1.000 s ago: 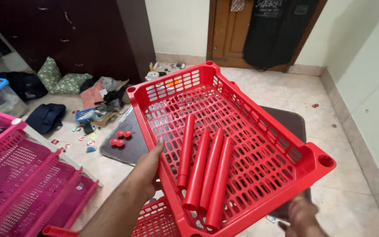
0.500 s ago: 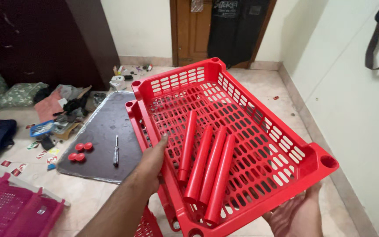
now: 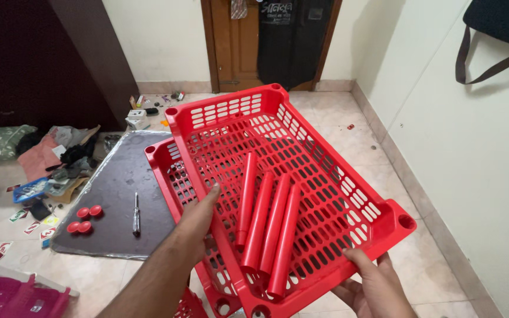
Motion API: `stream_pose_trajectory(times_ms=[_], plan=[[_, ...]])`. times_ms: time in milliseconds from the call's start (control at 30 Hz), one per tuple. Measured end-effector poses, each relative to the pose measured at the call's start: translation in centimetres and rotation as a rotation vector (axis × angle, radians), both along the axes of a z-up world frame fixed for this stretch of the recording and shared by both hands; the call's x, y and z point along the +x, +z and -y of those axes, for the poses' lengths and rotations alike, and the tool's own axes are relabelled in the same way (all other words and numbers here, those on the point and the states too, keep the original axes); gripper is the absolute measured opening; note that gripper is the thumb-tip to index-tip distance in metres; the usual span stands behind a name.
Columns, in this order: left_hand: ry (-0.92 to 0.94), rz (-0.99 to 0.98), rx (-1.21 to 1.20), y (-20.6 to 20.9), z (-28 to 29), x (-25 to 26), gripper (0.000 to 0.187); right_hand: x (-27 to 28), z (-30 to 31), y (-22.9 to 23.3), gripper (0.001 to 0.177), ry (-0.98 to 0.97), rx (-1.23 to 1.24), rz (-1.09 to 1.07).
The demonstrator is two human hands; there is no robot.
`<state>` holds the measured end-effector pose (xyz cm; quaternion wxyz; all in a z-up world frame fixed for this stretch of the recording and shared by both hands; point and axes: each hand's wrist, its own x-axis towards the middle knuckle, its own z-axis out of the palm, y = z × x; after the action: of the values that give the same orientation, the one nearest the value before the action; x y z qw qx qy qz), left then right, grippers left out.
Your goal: The person assembles a red plastic basket by inserting cylindrical connectors into the basket frame. They handle the basket and connectors by hand, repeatedly inserting and adjusting the pieces to form the structure.
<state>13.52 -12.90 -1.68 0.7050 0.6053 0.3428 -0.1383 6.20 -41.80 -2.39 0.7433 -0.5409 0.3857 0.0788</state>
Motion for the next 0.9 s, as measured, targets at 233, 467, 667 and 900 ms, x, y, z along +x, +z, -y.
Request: stream_pose_trajectory(times_ms=[233,467,667,900], plan=[[-0.059,-0.014,-0.028,-1.4,-2.3,-0.7,0.064,0.3,-1.1,-1.3,0.062,0.024,0.002,0.035],[0.203,0.183,0.674,-5.8,-4.6,-2.9,0.079,1.0,-0.2,-0.4,0.053,0.032,0.017,0.156],[-0.120,-0.371,0.609,-7.6,-3.5,-5.4,0.093,2.0,2.2,0.5,0.048,-0.042,-0.044,0.202],[-0.320,-0.283,0.760,-9.8,-4.4,-6.5,0.034,3.2,6.3,1.5,0.036,-0.086,-0.100,0.262]])
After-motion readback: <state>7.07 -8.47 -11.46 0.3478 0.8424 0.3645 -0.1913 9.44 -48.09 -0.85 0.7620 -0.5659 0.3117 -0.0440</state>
